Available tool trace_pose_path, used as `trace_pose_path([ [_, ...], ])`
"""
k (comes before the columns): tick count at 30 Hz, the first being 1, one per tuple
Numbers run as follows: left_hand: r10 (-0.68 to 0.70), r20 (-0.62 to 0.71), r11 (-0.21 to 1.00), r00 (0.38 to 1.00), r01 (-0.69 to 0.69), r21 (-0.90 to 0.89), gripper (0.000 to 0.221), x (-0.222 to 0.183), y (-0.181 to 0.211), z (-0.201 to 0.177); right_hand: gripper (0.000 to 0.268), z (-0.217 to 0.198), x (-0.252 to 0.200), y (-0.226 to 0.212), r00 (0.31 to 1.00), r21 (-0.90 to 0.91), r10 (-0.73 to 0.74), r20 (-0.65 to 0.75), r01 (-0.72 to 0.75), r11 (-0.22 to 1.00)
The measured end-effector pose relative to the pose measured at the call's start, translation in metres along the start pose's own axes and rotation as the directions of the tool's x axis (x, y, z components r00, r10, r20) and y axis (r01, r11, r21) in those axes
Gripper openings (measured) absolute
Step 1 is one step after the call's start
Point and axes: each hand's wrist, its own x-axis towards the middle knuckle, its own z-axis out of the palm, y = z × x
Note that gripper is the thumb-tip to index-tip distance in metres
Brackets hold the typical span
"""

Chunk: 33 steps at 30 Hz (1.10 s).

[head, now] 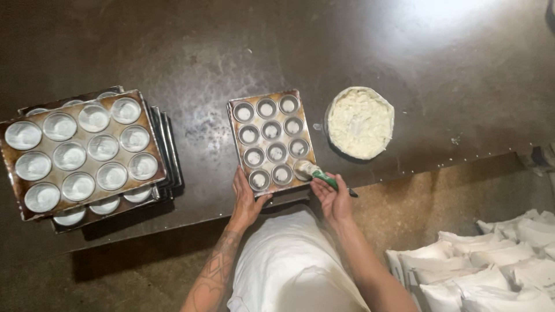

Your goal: The person dips a brush into a bowl of shortening and coats the cavities of metal baking tins.

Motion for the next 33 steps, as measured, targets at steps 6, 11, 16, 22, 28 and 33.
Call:
trace_pose_path([
  [6,0.045,-0.106,0.999,0.993,-0.048,-0.017,0.124,0.013,0.003,0.016,0.044,-0.026,-0.039,-0.087,0.856,-0.425,-0.434,0.281,0.516,0.744],
  [11,0.022,-0.21,0.999,0.978,-0.014,0.036,0.128,0.007,-0.006,0.025,0.031,-0.016,-0.029,-0.171,0.786,-0.705,-0.529,0.32,0.57,0.422],
  [16,0.095,-0.301,0.99,0.949,-0.059,0.125,0.128,0.008,-0.013,0.034,0.024,0.0,-0.001,-0.233,0.714,-0.86,-0.53,0.458,0.506,-0.061],
  [22,0.085,-0.33,0.988,0.94,-0.036,0.152,0.125,0.009,-0.011,0.038,0.024,0.002,0.088,-0.239,0.704,-0.815,-0.426,0.568,0.552,-0.175],
  [28,0.011,-0.34,0.994,0.94,0.027,0.105,0.124,0.005,-0.012,0.039,0.022,0.007,0.065,-0.229,0.747,-0.846,-0.429,0.508,0.527,-0.085],
  [33,0.083,-0.331,0.992,0.94,-0.045,0.121,0.127,0.008,-0.01,0.038,0.022,0.045,-0.018,-0.21,0.594,-0.599,-0.078,0.801,0.792,-0.117],
])
